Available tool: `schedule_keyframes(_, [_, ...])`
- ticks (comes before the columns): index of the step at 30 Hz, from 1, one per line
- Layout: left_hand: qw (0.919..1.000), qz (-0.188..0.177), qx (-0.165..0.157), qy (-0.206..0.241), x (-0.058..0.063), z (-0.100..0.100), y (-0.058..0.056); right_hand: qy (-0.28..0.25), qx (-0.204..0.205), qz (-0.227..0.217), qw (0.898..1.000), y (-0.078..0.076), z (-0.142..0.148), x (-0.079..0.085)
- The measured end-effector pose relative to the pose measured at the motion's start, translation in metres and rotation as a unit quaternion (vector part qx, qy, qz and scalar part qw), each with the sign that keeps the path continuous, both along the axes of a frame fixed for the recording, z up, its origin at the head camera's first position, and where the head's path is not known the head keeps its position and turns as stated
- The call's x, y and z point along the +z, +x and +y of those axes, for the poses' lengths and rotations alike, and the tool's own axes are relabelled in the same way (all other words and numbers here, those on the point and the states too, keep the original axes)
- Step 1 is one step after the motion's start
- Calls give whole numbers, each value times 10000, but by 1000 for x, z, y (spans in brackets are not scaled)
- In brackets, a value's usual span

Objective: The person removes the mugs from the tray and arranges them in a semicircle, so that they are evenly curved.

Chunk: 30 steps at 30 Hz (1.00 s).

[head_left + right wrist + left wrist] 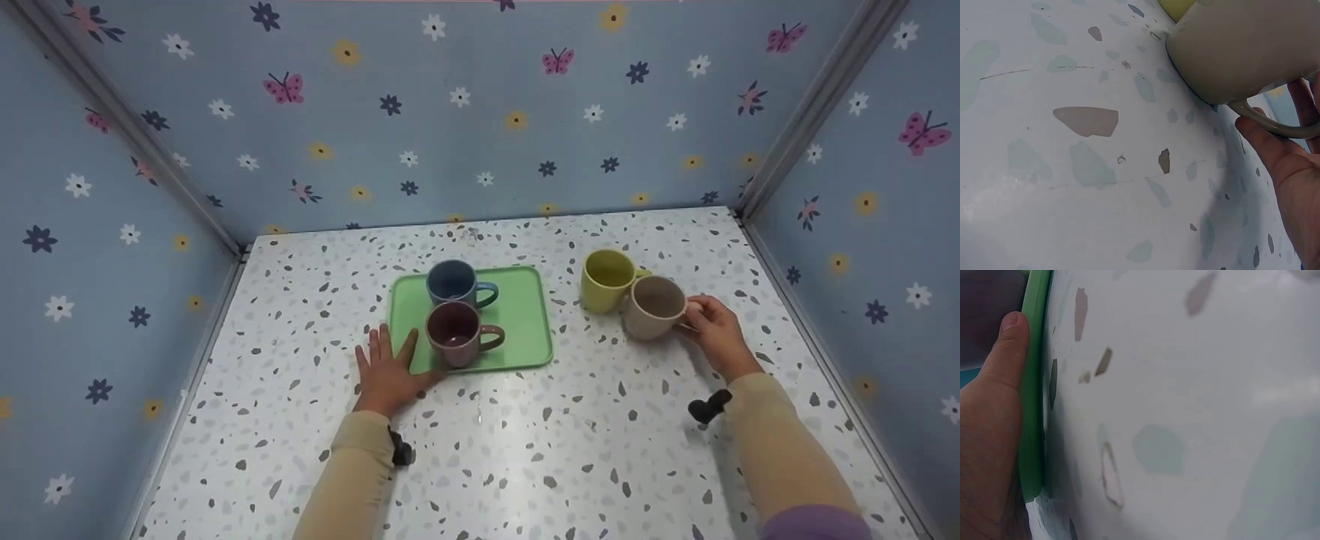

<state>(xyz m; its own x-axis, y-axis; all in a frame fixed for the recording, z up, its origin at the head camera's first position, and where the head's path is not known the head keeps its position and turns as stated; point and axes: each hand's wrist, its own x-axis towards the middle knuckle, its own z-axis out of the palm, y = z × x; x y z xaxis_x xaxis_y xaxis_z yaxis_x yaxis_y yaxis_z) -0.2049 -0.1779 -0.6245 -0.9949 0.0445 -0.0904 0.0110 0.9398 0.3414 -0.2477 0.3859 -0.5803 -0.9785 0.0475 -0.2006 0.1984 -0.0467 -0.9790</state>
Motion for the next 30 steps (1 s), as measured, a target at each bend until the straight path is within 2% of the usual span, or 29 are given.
schedule_keyframes(7, [10000,-43,-3,-58,3,1,0,44,-42,66,10000,-1,1,-6])
schedule_keyframes(14, [10000,28,-40,-53,2,0,1,-21,-31,395,9992,0,2,-13])
schedule_keyframes(24, [10000,74,-44,-50,3,0,1,231,-239,85,9994,-6,3,-12])
schedule_keyframes(30, [9999,50,-34,-121,-1,0,0,211,-286,141,9993,-6,2,-13])
